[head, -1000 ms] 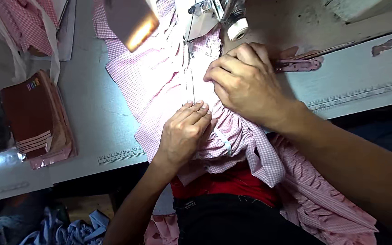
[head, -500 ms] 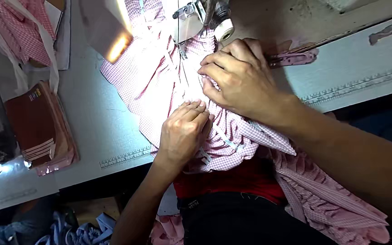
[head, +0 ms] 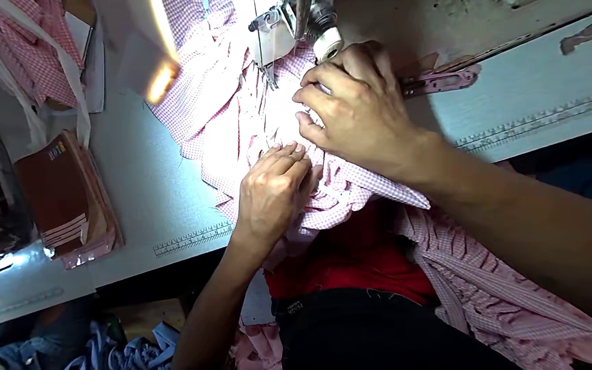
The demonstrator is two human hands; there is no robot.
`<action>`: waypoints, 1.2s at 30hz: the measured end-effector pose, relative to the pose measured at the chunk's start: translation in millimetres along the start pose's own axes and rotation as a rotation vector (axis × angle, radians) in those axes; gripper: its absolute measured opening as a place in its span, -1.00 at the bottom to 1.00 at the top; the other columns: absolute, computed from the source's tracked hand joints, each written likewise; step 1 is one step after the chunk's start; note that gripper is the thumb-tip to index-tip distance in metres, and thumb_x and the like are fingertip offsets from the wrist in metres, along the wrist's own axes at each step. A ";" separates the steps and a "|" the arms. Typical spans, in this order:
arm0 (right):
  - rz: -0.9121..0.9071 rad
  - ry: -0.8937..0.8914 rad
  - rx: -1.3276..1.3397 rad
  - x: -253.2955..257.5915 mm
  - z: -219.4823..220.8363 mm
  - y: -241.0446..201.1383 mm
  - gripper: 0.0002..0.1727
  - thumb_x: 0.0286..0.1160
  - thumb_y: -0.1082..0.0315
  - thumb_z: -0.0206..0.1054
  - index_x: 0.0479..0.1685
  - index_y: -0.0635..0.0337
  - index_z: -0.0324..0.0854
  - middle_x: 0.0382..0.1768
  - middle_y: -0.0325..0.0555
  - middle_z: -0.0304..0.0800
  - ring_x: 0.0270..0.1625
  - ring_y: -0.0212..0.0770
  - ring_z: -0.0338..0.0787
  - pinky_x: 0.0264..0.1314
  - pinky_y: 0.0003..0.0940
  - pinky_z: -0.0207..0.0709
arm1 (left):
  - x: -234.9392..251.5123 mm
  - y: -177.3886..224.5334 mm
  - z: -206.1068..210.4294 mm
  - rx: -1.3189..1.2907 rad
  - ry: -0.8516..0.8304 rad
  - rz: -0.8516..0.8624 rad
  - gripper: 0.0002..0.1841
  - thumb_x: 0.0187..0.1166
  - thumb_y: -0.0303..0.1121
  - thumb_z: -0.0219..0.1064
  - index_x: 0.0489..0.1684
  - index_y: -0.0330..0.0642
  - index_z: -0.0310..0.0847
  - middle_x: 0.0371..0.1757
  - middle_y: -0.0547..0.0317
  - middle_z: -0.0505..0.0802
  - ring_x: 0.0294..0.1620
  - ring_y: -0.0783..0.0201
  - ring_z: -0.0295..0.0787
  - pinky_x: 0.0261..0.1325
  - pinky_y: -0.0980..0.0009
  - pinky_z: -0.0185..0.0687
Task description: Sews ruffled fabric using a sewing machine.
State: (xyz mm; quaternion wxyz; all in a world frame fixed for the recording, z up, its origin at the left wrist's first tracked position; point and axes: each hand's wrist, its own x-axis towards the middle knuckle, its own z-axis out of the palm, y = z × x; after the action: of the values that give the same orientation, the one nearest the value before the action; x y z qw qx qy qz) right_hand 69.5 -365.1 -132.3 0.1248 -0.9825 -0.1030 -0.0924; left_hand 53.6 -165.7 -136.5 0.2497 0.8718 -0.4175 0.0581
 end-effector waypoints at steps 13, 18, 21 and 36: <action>-0.076 -0.003 -0.002 -16.2 -6.9 -1.7 -0.67 0.76 0.21 0.06 0.13 0.04 0.75 0.38 -0.03 0.71 0.42 0.16 0.60 0.46 0.21 0.25 | -3.2 -0.9 3.5 -0.008 0.000 0.007 -0.76 0.67 -0.27 0.33 -0.05 -0.16 0.92 0.19 0.07 0.93 0.38 0.16 0.82 0.57 0.20 0.62; -0.124 0.005 0.000 -10.8 -4.6 -0.7 -0.66 0.77 0.27 0.03 0.10 0.08 0.76 0.20 -0.02 0.78 0.27 0.17 0.65 0.41 0.20 0.27 | 0.6 -2.6 0.3 -0.017 -0.013 0.009 -0.76 0.67 -0.25 0.34 -0.08 -0.15 0.93 0.15 0.08 0.95 0.36 0.17 0.83 0.57 0.21 0.61; -0.068 -0.028 -0.011 -9.3 -7.7 -0.4 -0.52 0.74 -0.04 0.05 0.14 0.09 0.76 0.31 -0.03 0.75 0.35 0.16 0.62 0.47 0.24 0.20 | 2.3 -1.5 -0.2 -0.026 0.009 0.009 -0.77 0.66 -0.25 0.36 -0.20 -0.17 0.92 0.07 0.09 0.97 0.32 0.16 0.86 0.55 0.19 0.64; -0.133 -0.048 0.030 -10.5 -7.8 0.7 -0.67 0.71 0.33 0.06 0.16 0.02 0.75 0.32 -0.02 0.72 0.35 0.20 0.60 0.37 0.21 0.28 | 1.6 -5.5 -0.4 -0.045 0.009 0.019 -0.79 0.66 -0.33 0.34 -0.12 -0.17 0.94 0.14 0.07 0.95 0.35 0.15 0.84 0.56 0.20 0.62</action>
State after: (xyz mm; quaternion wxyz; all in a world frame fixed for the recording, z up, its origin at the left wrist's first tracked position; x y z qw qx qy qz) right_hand 58.3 -369.7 -127.2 0.1306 -0.9735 -0.1723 -0.0752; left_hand 58.8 -163.7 -137.9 0.2708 0.8616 -0.4257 0.0549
